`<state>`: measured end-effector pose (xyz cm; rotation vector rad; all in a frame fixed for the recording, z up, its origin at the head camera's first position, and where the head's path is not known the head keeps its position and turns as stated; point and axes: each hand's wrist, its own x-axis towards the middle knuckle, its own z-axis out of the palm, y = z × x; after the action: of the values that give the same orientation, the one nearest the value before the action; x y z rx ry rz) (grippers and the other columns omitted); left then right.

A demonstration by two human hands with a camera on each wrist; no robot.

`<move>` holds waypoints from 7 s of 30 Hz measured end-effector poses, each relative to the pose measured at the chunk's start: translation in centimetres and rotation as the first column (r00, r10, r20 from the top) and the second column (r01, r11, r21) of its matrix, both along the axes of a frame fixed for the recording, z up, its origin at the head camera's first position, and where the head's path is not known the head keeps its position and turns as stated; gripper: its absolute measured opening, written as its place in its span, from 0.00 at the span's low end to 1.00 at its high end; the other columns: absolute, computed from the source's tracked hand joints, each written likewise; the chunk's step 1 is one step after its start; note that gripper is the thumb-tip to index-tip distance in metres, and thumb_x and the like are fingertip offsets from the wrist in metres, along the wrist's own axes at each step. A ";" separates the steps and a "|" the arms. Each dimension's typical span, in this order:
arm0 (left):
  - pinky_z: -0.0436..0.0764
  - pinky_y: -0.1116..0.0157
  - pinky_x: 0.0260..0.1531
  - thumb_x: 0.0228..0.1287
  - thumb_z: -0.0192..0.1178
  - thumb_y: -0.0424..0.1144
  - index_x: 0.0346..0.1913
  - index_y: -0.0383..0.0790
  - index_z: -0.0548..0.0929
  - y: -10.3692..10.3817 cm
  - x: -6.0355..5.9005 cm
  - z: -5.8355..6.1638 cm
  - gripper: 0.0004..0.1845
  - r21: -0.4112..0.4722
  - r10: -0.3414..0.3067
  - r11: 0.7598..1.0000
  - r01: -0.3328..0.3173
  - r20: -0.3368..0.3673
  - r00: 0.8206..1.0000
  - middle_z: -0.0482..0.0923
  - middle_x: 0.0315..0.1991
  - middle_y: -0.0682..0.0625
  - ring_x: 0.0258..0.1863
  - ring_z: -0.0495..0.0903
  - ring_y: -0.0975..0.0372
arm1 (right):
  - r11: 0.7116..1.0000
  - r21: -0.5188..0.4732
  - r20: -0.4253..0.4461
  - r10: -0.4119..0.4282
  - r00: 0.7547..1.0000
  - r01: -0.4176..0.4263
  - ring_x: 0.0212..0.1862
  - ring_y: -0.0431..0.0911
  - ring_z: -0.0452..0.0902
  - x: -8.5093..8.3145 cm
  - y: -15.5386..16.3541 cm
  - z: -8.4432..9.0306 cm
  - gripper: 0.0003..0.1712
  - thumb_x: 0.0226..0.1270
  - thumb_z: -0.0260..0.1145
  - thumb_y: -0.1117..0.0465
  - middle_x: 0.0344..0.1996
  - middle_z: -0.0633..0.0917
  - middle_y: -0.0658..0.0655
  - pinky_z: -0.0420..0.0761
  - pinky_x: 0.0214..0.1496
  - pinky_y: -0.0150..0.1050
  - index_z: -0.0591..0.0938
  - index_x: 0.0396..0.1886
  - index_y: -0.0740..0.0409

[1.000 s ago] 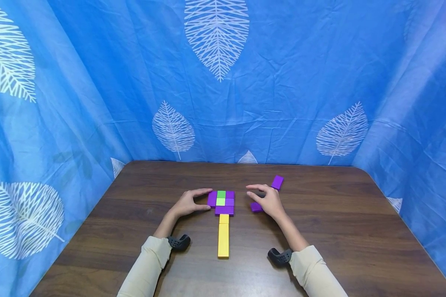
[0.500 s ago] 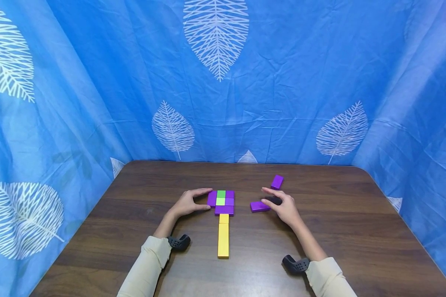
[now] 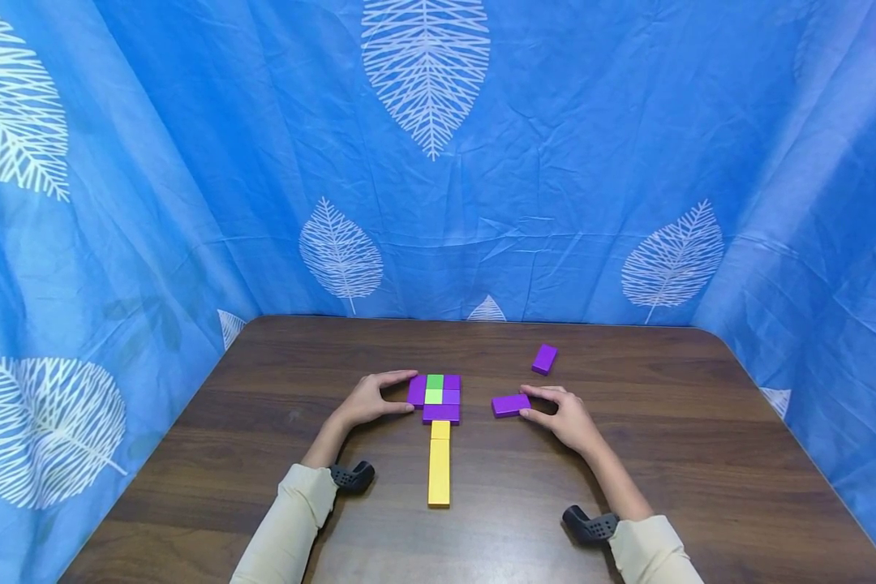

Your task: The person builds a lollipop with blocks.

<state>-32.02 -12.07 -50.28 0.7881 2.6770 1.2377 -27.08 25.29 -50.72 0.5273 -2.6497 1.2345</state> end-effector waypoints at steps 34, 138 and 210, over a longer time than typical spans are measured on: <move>0.65 0.54 0.60 0.51 0.67 0.54 0.63 0.49 0.72 0.0 -0.2 -0.3 0.35 0.010 -0.010 1.000 0.010 0.004 1.000 0.70 0.61 0.52 0.63 0.65 0.58 | 0.998 -0.016 0.021 -0.064 0.998 0.064 0.50 0.48 0.76 0.1 -0.2 0.3 0.19 0.55 0.70 0.50 0.42 0.84 0.50 0.72 0.52 0.44 0.84 0.46 0.50; 0.64 0.53 0.60 0.51 0.67 0.53 0.62 0.49 0.73 0.1 -0.2 0.3 0.34 0.006 -0.005 1.000 0.005 0.020 1.000 0.71 0.60 0.49 0.62 0.65 0.56 | 0.994 -0.096 0.084 -0.043 0.996 0.051 0.51 0.51 0.76 -7.5 -11.2 0.1 0.17 0.55 0.71 0.55 0.42 0.84 0.55 0.71 0.55 0.48 0.84 0.44 0.54; 0.63 0.55 0.61 0.52 0.67 0.54 0.63 0.49 0.72 0.3 -0.1 0.0 0.34 -0.010 0.007 1.000 -0.007 0.007 1.000 0.70 0.61 0.52 0.63 0.64 0.58 | 0.946 -0.322 -0.125 -0.079 0.989 0.035 0.44 0.44 0.79 -4.5 -7.3 0.8 0.11 0.63 0.64 0.63 0.41 0.85 0.57 0.76 0.45 0.29 0.83 0.44 0.60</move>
<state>-32.13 -11.79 -50.26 0.7725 2.6808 1.2260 -31.62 17.97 -49.89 0.4591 -2.2737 1.5121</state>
